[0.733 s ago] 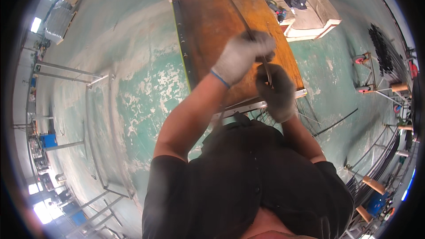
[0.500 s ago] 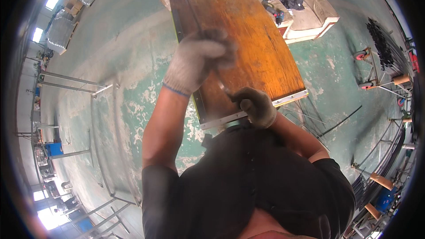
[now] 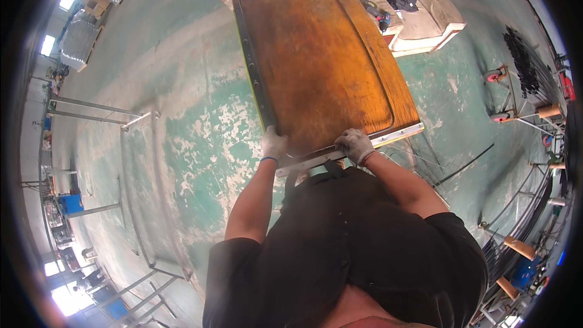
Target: The person picks up metal rods from a rack, feeds them into a bending machine, and removes the bent rods. They then place the bent rods onto a wooden board and adjust a component on the machine using a tool.
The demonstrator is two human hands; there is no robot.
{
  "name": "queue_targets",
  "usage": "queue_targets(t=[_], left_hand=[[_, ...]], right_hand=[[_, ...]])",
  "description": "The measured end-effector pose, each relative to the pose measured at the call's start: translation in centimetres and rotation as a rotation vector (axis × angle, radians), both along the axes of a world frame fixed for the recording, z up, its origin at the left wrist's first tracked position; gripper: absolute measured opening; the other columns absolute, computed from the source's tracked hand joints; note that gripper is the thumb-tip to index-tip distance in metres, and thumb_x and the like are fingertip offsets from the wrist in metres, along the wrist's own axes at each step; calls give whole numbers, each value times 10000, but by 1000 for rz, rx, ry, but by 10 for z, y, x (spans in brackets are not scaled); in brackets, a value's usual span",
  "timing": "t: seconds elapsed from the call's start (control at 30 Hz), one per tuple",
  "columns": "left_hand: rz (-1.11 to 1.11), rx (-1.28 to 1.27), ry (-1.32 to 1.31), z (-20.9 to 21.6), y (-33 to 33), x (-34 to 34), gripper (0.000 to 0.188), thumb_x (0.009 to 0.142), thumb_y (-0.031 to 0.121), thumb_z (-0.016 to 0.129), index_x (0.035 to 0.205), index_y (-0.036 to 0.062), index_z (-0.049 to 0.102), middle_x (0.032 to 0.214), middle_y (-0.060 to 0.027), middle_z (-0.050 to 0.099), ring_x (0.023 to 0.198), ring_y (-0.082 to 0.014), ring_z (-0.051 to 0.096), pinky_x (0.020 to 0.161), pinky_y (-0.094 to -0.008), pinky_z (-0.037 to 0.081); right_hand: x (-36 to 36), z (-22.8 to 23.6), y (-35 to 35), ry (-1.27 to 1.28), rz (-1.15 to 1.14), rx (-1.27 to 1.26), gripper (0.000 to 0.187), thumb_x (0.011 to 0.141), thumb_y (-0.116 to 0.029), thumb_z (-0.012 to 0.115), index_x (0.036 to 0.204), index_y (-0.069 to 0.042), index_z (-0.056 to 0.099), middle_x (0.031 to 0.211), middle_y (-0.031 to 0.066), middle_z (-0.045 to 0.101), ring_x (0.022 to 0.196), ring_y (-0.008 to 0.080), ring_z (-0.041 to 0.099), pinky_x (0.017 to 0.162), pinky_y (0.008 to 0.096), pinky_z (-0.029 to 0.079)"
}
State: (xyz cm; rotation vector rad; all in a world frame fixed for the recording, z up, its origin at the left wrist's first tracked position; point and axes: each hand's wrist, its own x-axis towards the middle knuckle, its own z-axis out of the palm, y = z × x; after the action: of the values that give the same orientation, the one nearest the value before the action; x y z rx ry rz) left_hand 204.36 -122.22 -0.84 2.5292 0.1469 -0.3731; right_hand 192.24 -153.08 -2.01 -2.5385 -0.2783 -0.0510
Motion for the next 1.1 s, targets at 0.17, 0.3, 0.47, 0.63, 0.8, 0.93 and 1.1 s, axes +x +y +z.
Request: queue_targets(t=[0.17,0.3,0.47,0.63,0.8,0.93,1.1], left_hand=[[-210,18,-140,28,-9,-47,415,909,182,740,1313,91,741,1303,-179,731,1243,-391,685,1084,-483,558],[-453,96,-72,14,-33,-77,348,896,190,770,1240,139,775,1272,-142,729,1237,-369,667,1083,-483,556],[-590,126,-75,12,-26,-102,284,862,175,765,1140,118,787,1189,-125,715,1211,-355,661,1047,-488,559],[-628,70,-122,31,-17,-102,269,832,138,745,1095,106,792,1140,-135,721,1163,-355,679,1009,-492,570],[-620,122,-156,26,-23,-107,239,823,118,733,1051,103,802,1087,-137,738,1121,-356,701,967,-489,587],[-590,116,-140,24,-22,-109,230,823,111,737,1043,114,803,1089,-128,740,1126,-351,702,962,-488,590],[-595,87,-39,21,-19,-109,329,808,93,720,1133,85,775,1178,-136,702,1214,-348,651,1052,-449,552]], right_hand=[[1,-1,11,-140,-17,-96,47,872,-239,835,894,-197,834,944,15,740,1017,288,680,929,450,541],[-8,-2,12,-45,-26,-84,42,879,-242,820,891,-204,834,943,16,742,1020,285,679,924,449,543],[-11,0,12,-31,7,-74,72,905,-258,785,860,-211,817,929,17,731,1006,279,678,921,442,542],[-8,-4,15,-43,1,-113,69,894,-246,788,846,-201,809,928,15,731,1005,279,679,908,443,538],[-10,-10,15,-63,-13,-104,55,891,-244,795,862,-202,814,937,19,734,998,279,681,903,455,538],[-9,-6,10,-11,20,-89,76,905,-273,801,893,-200,823,968,21,749,1026,283,686,932,455,542],[0,-9,-37,95,-366,-253,236,939,-342,791,1128,-202,814,1184,79,767,1172,329,678,1033,452,532]])
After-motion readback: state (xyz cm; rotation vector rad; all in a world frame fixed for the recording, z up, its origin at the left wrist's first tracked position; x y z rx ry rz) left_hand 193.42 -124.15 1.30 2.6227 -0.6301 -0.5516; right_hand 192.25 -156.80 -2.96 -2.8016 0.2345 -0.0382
